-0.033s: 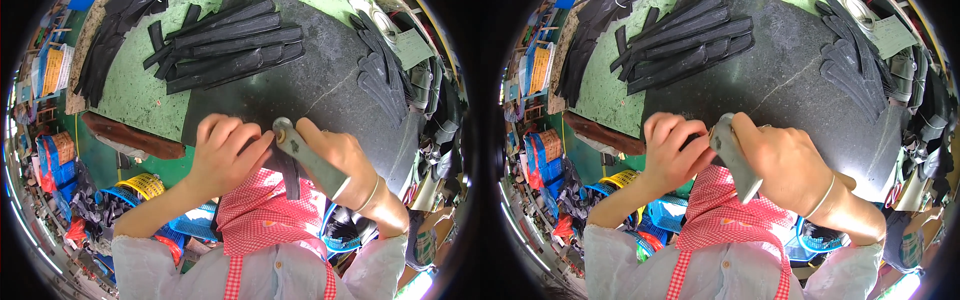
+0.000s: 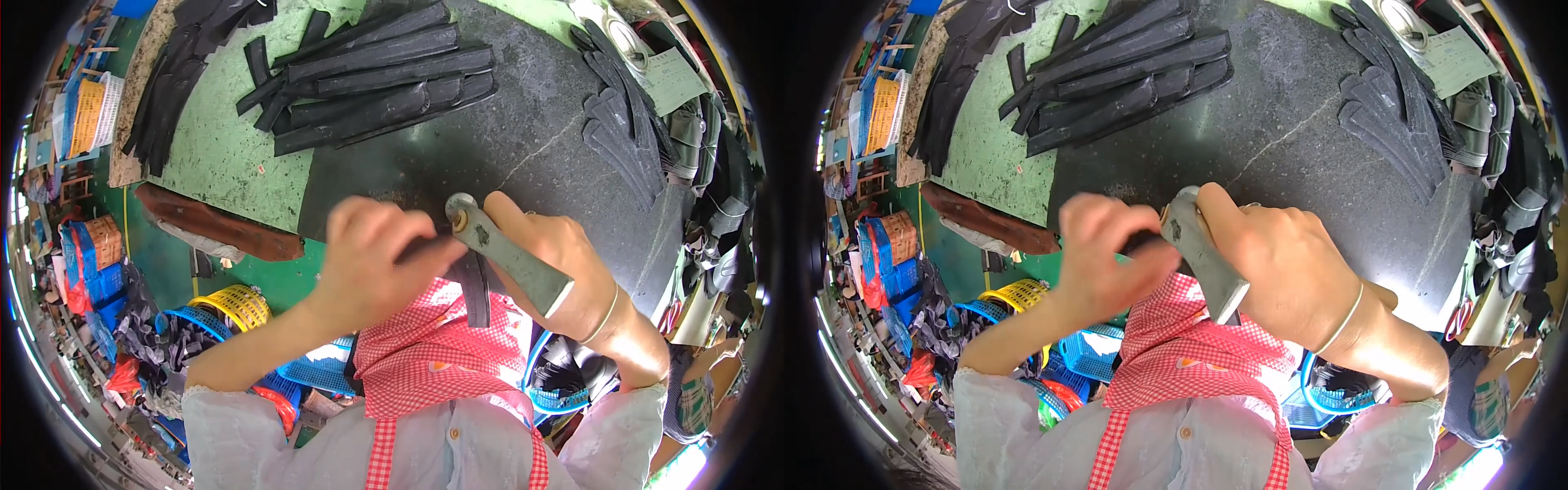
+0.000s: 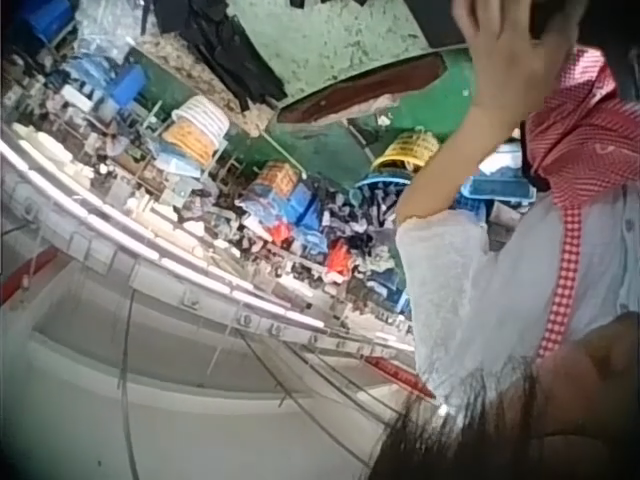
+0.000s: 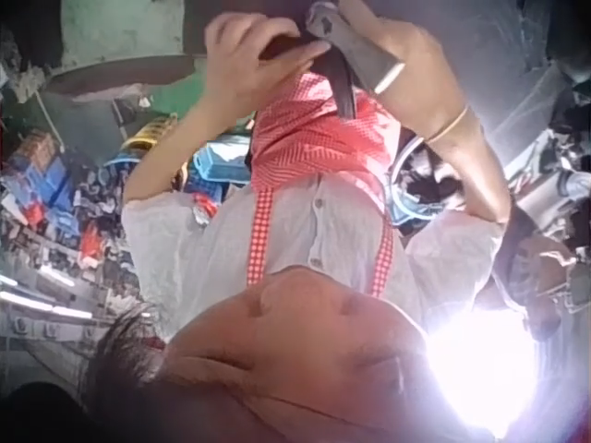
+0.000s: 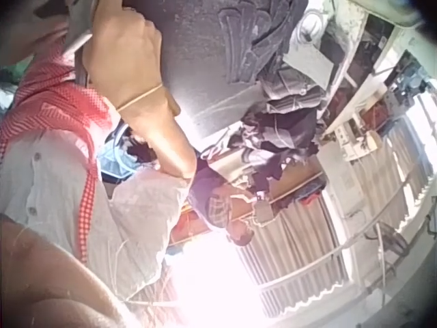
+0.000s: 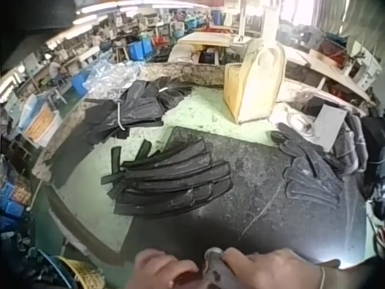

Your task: Hammering the edges of leather strips on a workbench for shoe preparation.

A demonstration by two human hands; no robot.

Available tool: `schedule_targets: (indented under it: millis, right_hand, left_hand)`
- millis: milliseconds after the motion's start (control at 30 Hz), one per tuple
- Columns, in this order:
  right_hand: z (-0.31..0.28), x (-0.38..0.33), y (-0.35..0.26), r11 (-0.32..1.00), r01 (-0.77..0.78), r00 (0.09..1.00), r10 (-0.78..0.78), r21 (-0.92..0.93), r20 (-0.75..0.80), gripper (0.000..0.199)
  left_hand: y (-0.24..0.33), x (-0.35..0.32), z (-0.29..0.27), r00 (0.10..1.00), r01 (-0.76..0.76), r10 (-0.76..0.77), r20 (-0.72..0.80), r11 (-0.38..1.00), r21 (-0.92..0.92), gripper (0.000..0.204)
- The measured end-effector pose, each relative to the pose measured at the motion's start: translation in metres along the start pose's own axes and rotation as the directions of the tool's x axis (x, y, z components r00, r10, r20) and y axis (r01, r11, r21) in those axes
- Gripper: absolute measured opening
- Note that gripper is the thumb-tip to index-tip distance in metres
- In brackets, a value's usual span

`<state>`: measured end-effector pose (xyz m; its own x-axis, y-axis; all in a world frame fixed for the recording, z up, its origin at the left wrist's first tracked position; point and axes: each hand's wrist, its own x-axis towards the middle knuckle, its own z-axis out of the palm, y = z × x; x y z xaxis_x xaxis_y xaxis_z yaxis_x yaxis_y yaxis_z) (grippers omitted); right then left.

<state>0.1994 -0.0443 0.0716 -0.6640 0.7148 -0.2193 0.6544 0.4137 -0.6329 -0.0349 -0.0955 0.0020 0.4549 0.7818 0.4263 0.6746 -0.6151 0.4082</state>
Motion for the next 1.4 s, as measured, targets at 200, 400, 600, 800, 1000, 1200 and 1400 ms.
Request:
schedule_targets:
  millis: [200, 400, 600, 800, 1000, 1200, 1400]
  right_hand:
    - [-0.006, 0.007, -0.009, 0.998, 0.06, 0.994, -0.057, 0.023, -0.097, 0.02]
    - [-0.005, -0.005, 0.009, 0.979, 0.018, 0.992, 0.008, 0.203, -0.129, 0.02]
    - [-0.024, -0.084, 0.024, 0.992, 0.011, 0.979, 0.015, 0.13, -0.201, 0.013]
    - [-0.008, -0.115, 0.01, 0.947, -0.226, 0.954, 0.263, 0.23, -0.147, 0.021]
    - [-0.005, -0.122, 0.023, 0.955, -0.208, 0.962, 0.239, 0.21, -0.135, 0.021]
    - [-0.008, -0.12, 0.03, 0.945, -0.242, 0.962, 0.263, 0.218, -0.072, 0.028]
    - [-0.013, -0.113, 0.026, 0.968, -0.185, 0.96, 0.215, 0.171, -0.179, 0.025]
  left_hand:
    - [0.038, -0.028, 0.018, 0.991, 0.02, -0.007, 0.131, 0.995, -0.096, 0.06]
    - [0.033, -0.005, 0.027, 0.995, 0.033, -0.015, 0.098, 0.982, -0.184, 0.036]
    - [0.008, 0.04, 0.027, 0.973, -0.107, 0.188, 0.132, 0.88, -0.463, 0.025]
    - [0.021, 0.056, 0.042, 0.99, -0.023, 0.051, 0.128, 0.977, -0.212, 0.042]
    - [0.016, 0.065, 0.046, 0.987, -0.055, 0.089, 0.131, 0.967, -0.247, 0.033]
    - [0.013, 0.068, 0.045, 0.979, -0.124, 0.155, 0.135, 0.968, -0.218, 0.028]
    - [0.002, 0.071, 0.048, 0.939, -0.294, 0.328, 0.101, 0.921, -0.254, 0.026]
